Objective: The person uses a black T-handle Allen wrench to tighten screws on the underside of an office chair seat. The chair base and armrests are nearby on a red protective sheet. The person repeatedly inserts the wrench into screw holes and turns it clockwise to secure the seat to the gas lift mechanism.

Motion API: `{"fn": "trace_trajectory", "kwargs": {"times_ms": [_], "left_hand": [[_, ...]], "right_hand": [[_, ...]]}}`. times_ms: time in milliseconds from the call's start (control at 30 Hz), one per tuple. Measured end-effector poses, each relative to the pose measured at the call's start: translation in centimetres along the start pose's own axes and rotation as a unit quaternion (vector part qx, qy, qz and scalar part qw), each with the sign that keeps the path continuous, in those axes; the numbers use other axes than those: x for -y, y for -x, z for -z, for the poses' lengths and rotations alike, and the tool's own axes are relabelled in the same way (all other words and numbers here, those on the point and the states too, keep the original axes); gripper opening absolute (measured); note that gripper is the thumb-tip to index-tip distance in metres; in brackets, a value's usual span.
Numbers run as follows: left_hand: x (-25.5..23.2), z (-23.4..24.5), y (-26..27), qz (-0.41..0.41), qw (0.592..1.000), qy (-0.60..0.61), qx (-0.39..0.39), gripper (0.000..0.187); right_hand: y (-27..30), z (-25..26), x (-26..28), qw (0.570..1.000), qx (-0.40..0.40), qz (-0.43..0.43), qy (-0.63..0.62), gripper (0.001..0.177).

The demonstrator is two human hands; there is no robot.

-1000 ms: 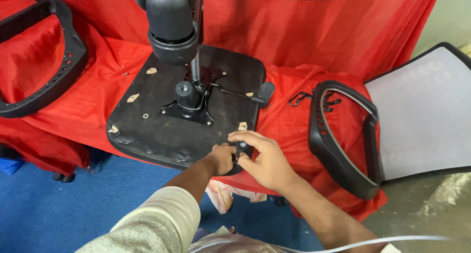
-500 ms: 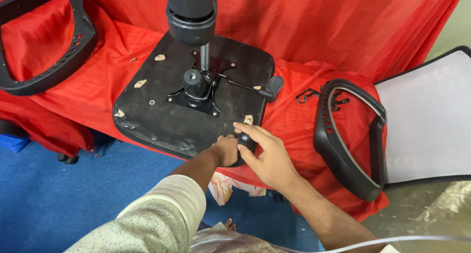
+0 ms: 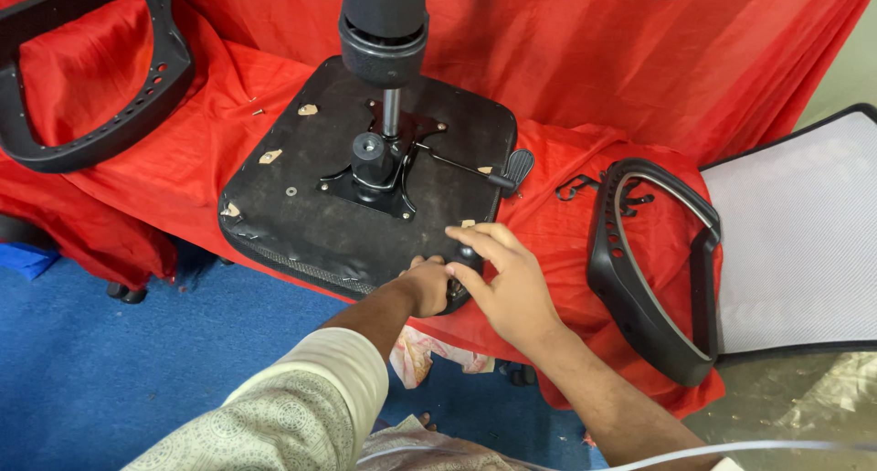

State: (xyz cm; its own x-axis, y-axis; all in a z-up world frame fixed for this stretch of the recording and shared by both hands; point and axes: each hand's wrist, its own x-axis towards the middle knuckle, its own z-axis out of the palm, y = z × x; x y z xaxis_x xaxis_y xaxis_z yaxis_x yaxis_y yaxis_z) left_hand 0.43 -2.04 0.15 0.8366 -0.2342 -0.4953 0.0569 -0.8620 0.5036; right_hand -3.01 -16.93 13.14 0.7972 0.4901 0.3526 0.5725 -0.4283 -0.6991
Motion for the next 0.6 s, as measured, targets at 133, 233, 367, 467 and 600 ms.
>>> {"fn": "trace_trajectory", "kwargs": {"times_ms": [133, 233, 367, 467, 600], "left_hand": [[0.3, 0.2, 0.0, 0.006, 1.0, 0.01, 0.009, 0.051], [0.5, 0.2, -0.5, -0.055, 0.998, -0.013, -0.037, 0.042], [0.1, -0.3, -0.5, 0.059, 0.993, 0.087, -0.045, 0.053], [0.0, -0.2, -0.8, 0.073, 0.995, 0.063, -0.028, 0.058], [0.2, -0.3, -1.4, 0.036, 0.999, 0.017, -0.021, 0.057]], "right_hand": [[-0.1, -0.2, 0.1, 0.992, 0.021, -0.098, -0.079, 0.041], [-0.1, -0.7, -0.3, 0.999, -0.012, -0.008, -0.048, 0.035], [-0.5, -1.0, -0.6, 0.999, -0.033, 0.019, -0.021, 0.029], [-0.8, -0.6, -0.6, 1.0, -0.015, 0.004, -0.019, 0.031], [-0.9, 0.2, -0.3, 0.998, 0.008, 0.0, -0.065, 0.045]]}}
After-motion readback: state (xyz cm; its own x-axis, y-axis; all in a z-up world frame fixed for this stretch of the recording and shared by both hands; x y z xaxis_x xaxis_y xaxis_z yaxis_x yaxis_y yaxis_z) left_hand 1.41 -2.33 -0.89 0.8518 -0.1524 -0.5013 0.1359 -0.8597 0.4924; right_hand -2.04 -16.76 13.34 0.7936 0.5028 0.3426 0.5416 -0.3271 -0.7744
